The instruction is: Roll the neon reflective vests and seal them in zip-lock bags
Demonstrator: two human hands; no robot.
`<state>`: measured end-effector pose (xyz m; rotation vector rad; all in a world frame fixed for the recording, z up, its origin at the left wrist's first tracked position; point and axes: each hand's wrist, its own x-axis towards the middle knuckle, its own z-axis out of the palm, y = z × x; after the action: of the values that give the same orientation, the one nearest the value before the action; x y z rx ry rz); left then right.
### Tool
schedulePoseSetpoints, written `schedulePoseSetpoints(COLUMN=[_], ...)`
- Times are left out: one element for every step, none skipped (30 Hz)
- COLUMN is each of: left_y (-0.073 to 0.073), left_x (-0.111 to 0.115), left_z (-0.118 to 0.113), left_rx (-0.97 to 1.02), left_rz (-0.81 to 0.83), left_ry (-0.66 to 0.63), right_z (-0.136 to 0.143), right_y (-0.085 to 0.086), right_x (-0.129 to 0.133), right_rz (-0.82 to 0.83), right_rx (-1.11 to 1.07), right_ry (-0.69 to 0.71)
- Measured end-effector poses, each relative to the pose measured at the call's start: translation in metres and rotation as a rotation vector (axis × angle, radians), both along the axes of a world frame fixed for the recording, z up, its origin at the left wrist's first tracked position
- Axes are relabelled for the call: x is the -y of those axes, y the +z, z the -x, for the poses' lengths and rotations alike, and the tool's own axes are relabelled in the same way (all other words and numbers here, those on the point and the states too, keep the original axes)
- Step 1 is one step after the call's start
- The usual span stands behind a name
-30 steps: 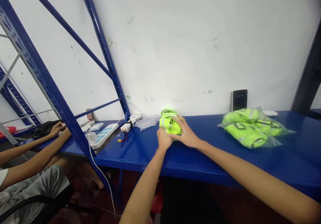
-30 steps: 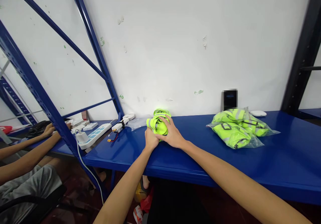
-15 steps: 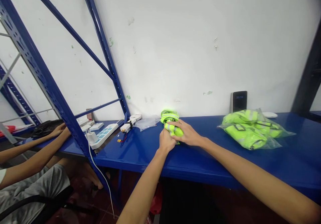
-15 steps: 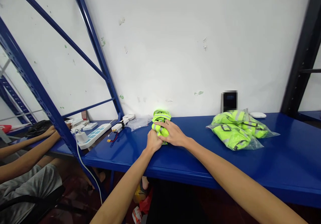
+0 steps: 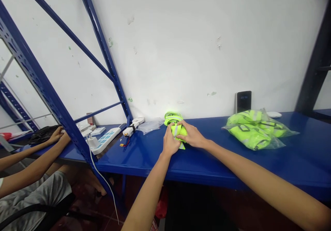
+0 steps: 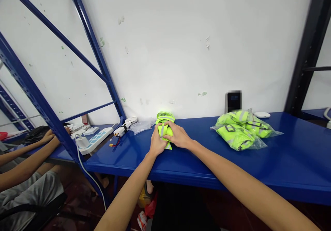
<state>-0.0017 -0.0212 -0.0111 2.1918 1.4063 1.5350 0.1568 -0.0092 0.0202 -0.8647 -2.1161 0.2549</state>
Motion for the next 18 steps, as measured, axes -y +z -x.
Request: schedulePoseSetpoints(left_y=[0.000,0.000,0.001,0.001,0.002,0.002,0.003,0.003,0.004,0.004,0.004,0.003,0.003,0.002,0.002,0.001,0.001,0.000], left_x=[0.001,0.001,0.001,0.002,0.002,0.003,0.004,0.004,0.005,0.005,0.005,0.004,0.004,0.003,0.003,0.002,0.001,0.001], left_z=[0.000,0.000,0.001,0.001,0.002,0.003,0.003,0.004,0.005,0.006,0.007,0.007,0.007,0.007,0.006,0.006,0.005,0.005], left_rx=[-0.015,-0.025,-0.034,-0.045,-0.056,-0.069,-0.082,-0.096,-0.108,-0.118,-0.126,-0.132,-0.135,-0.138,-0.136,-0.130,-0.119,-0.105], left_rz=[0.019,0.025,0.016,-0.008,-0.040,-0.072,-0.095,-0.107,-0.108,-0.101,-0.089,-0.076,-0.060,-0.042,-0.025,-0.009,0.005,0.013], left_ry=[-0.013,-0.022,-0.030,-0.043,-0.059,-0.077,-0.097,-0.118,-0.138,-0.156,-0.173,-0.187,-0.198,-0.203,-0.202,-0.196,-0.186,-0.174], right_z=[0.000,-0.001,-0.001,-0.001,-0.001,-0.001,-0.001,-0.001,-0.002,-0.003,-0.004,-0.005,-0.006,-0.007,-0.007,-0.008,-0.007,-0.006], right_y=[-0.001,-0.001,-0.001,-0.001,-0.001,-0.001,0.000,0.000,-0.001,-0.001,-0.002,-0.003,-0.004,-0.005,-0.006,-0.007,-0.007,-0.008], right_x=[0.000,0.000,0.000,0.000,0.001,0.001,0.000,0.000,-0.001,-0.002,-0.003,-0.005,-0.007,-0.008,-0.009,-0.010,-0.011,-0.011], right_rz=[0.008,0.015,0.024,0.034,0.049,0.066,0.082,0.093,0.095,0.087,0.073,0.058,0.047,0.041,0.040,0.041,0.044,0.047], right_rx=[0.006,0.008,0.004,-0.006,-0.021,-0.039,-0.059,-0.075,-0.083,-0.082,-0.075,-0.066,-0.059,-0.052,-0.048,-0.046,-0.043,-0.039], right_ry=[-0.005,-0.015,-0.025,-0.034,-0.040,-0.041,-0.031,-0.011,0.016,0.047,0.076,0.099,0.112,0.119,0.122,0.124,0.122,0.113])
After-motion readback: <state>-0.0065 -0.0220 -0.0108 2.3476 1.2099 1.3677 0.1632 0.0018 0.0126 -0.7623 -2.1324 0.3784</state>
